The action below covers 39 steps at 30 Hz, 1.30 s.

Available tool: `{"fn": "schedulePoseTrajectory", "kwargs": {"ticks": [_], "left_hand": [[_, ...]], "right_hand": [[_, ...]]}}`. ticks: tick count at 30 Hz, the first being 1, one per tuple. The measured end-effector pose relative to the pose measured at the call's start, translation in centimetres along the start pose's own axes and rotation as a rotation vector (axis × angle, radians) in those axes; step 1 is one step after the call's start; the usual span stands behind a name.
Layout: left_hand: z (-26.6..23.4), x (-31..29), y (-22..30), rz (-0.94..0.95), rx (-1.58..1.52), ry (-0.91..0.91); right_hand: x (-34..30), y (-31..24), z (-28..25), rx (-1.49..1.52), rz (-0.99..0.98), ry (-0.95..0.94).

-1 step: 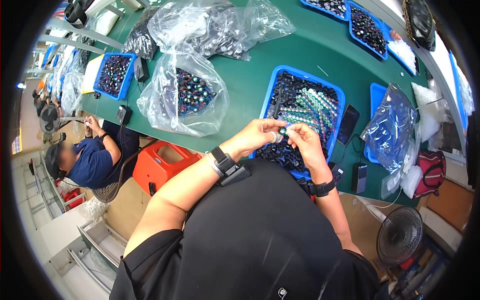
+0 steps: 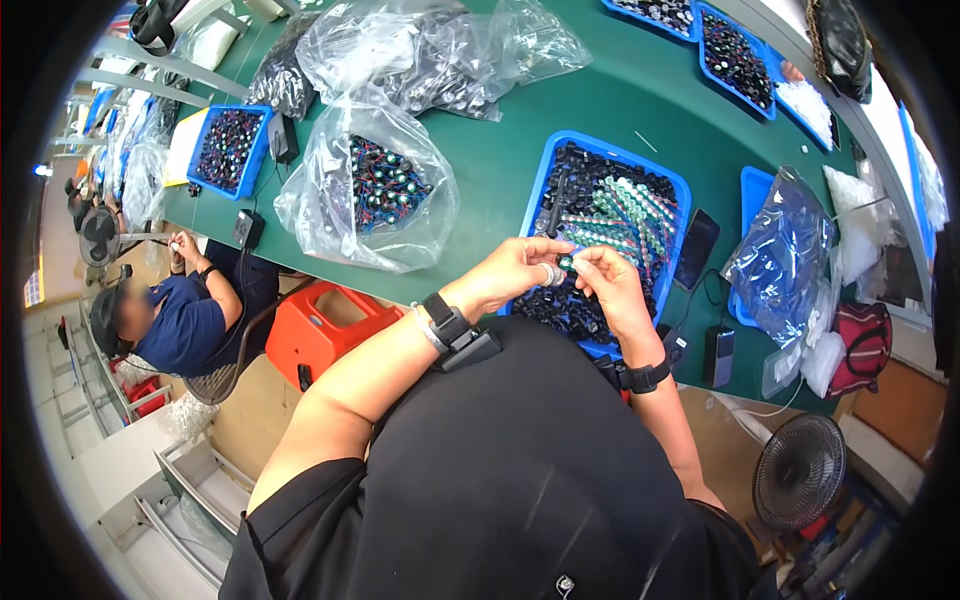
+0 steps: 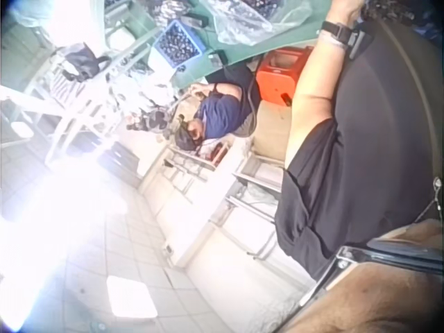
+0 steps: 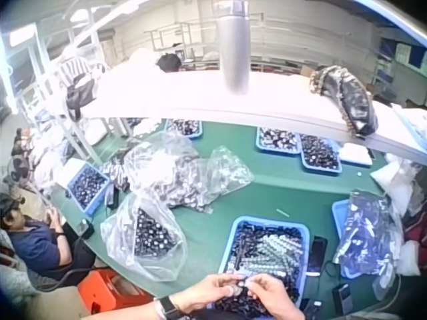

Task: The person repeatedly picks small cylindrical electronic components from a blue tray and a plastic bag, attaches them to a white cylindrical base, and places the assembled units back into the tray. The task involves repetitive manual assembly of small parts at a workstation.

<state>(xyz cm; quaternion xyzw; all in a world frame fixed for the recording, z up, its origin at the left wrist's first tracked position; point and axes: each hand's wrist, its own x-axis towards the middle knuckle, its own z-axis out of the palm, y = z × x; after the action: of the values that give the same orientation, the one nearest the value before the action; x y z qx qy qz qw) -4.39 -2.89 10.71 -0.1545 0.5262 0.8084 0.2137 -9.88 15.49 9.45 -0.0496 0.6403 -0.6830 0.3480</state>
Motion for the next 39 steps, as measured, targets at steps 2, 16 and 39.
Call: {"fn": "schedulePoseTrajectory", "kwargs": {"ticks": [2, 16, 39], "left_hand": [[-0.1, -0.1, 0.0, -0.009, -0.003, -0.023], [-0.4, 0.7, -1.5, -0.031, 0.04, 0.125], [-17.1, -2.2, 0.7, 0.338, -0.018, 0.946]], "right_hand": [[0.1, 0.2, 0.0, -0.045, -0.017, -0.001], [0.4, 1.2, 0.9, -0.343, -0.012, 0.075], [-0.1, 3.7, -3.0, -0.146, 0.144, 0.141]]}}
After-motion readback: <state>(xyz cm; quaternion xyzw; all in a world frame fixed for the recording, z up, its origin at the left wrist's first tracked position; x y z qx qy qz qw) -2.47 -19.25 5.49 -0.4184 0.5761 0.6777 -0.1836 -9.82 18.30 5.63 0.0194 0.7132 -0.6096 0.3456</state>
